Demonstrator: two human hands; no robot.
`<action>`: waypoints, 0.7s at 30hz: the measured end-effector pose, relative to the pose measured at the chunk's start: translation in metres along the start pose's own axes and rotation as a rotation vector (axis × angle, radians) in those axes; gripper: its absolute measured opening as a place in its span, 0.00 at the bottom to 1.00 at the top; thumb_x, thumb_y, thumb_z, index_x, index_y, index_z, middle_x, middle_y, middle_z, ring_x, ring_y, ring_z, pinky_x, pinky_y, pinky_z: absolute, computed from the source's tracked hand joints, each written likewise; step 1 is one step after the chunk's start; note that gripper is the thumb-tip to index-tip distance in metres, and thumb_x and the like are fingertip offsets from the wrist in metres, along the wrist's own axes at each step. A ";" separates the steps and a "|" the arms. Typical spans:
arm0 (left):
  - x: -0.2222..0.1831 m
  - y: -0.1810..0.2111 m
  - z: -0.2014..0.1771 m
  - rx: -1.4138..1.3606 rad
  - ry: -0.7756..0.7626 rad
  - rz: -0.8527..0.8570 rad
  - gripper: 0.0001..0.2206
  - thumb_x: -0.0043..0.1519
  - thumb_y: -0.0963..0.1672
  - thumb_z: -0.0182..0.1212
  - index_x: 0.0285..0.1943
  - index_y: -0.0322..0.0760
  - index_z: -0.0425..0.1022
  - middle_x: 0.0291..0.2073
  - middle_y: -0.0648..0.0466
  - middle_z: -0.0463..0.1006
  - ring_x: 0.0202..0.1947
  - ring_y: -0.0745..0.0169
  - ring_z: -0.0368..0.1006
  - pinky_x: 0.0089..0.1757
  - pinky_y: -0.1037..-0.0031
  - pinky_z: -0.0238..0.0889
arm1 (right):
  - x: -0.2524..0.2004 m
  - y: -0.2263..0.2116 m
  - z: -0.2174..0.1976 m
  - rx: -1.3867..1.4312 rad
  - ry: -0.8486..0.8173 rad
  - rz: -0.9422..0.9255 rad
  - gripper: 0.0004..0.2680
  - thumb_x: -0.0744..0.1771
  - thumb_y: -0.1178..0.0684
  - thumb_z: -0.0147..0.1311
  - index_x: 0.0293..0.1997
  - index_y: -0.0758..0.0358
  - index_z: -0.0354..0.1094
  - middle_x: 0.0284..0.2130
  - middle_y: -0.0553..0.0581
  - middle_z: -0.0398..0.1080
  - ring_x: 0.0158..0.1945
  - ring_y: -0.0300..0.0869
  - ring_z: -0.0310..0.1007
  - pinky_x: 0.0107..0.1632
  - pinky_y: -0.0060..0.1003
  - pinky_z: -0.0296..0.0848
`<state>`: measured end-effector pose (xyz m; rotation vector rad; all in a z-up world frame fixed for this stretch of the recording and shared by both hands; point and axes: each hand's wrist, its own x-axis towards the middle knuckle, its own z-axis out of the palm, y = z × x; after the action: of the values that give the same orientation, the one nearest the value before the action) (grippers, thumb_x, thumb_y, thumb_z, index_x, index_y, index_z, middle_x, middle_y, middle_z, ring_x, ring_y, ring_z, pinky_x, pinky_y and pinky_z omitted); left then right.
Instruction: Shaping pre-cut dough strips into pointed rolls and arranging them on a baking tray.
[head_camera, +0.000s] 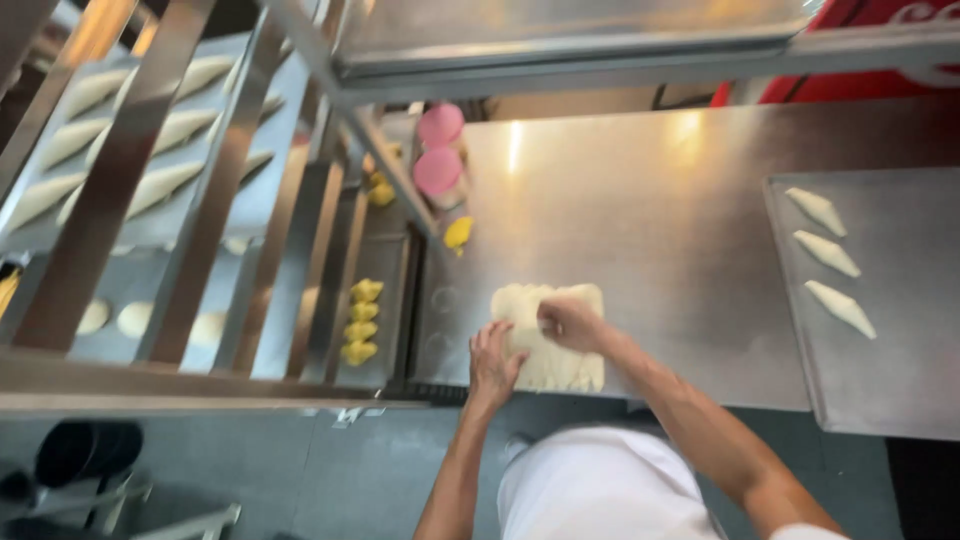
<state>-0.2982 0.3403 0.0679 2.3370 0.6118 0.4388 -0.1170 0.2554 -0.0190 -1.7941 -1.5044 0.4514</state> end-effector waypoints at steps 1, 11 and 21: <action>0.011 0.004 0.015 -0.005 -0.001 0.025 0.21 0.43 0.42 0.64 0.46 0.34 0.65 0.41 0.45 0.67 0.47 0.49 0.62 0.48 0.65 0.52 | -0.009 -0.011 -0.028 -0.017 0.019 0.003 0.06 0.55 0.58 0.53 0.28 0.58 0.62 0.20 0.50 0.61 0.27 0.43 0.65 0.34 0.35 0.64; 0.065 0.129 0.211 -1.523 -0.567 -0.701 0.08 0.57 0.44 0.54 0.40 0.33 0.67 0.33 0.46 0.74 0.31 0.58 0.73 0.33 0.71 0.68 | -0.064 0.064 -0.204 0.259 0.192 0.496 0.04 0.60 0.59 0.50 0.34 0.60 0.67 0.24 0.56 0.68 0.28 0.42 0.66 0.33 0.35 0.65; 0.076 0.129 0.295 -1.331 -0.424 -0.988 0.11 0.59 0.43 0.48 0.41 0.23 0.64 0.31 0.41 0.73 0.27 0.56 0.73 0.25 0.74 0.71 | -0.044 0.121 -0.193 -0.793 0.190 0.164 0.05 0.65 0.49 0.37 0.31 0.51 0.60 0.21 0.48 0.60 0.28 0.38 0.63 0.35 0.34 0.59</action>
<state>-0.0596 0.1402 -0.0447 0.6692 0.8024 -0.1388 0.0870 0.1492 0.0136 -2.4844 -1.5121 -0.2945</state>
